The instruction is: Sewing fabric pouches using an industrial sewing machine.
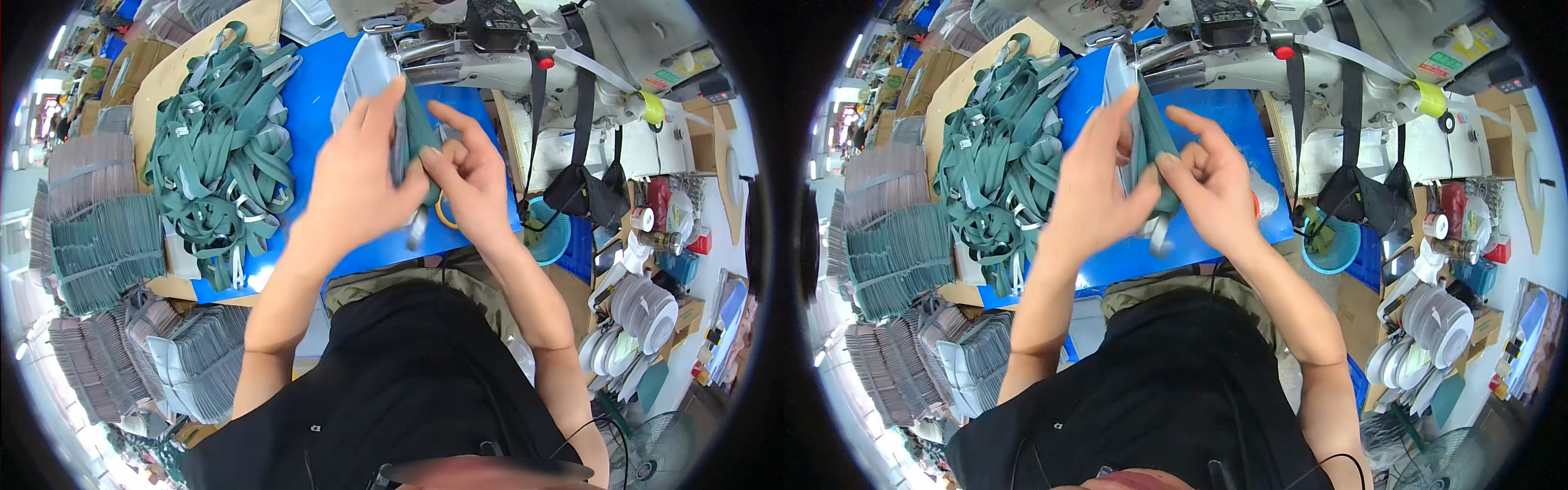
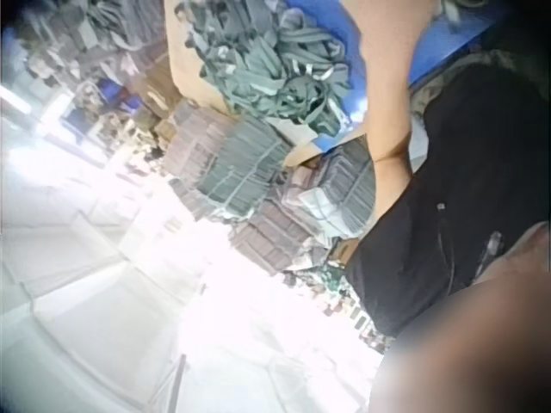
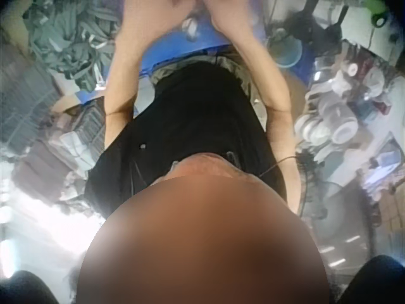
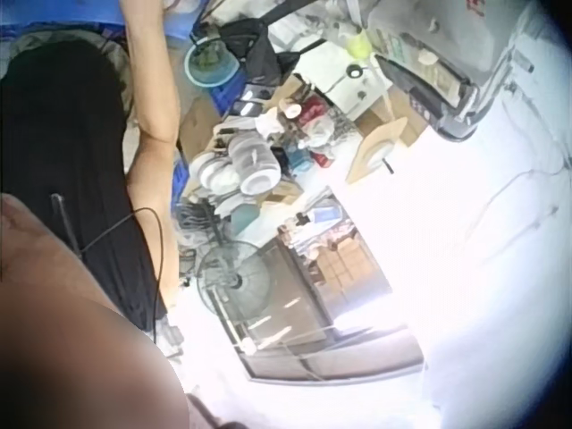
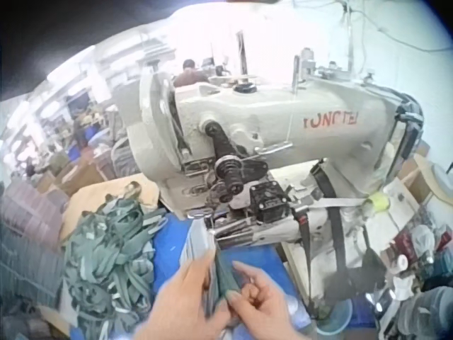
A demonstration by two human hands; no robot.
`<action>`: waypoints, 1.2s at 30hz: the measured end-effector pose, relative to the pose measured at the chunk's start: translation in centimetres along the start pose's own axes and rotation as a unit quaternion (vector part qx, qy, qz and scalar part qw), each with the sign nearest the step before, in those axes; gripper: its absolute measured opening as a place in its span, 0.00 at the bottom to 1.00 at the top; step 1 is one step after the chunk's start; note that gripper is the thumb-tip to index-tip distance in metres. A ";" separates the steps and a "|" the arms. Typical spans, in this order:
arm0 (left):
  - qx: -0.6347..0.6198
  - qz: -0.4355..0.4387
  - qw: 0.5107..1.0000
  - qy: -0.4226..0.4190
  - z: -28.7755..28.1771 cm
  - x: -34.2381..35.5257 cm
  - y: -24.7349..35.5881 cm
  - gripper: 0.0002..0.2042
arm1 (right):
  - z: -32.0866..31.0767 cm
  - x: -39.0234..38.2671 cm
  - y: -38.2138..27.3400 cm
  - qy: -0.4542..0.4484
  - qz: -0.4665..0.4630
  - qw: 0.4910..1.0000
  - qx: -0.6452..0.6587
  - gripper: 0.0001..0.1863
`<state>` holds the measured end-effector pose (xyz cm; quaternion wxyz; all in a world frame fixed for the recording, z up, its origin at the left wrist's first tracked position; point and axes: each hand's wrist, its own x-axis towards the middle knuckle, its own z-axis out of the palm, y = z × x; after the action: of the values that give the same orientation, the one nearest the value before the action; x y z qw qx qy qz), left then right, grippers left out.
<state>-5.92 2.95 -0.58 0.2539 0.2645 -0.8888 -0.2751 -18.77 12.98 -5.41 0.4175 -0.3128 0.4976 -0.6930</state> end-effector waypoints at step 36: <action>0.248 0.285 0.926 0.014 -1.2 -3.1 -1.9 0.24 | 0.0 -2.8 1.6 0.060 -0.032 0.993 -0.095 0.12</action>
<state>-2.30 3.05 -1.84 0.2600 0.0588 -0.9629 0.0415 -17.08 15.21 -6.95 0.3326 -0.3246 0.5748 -0.6735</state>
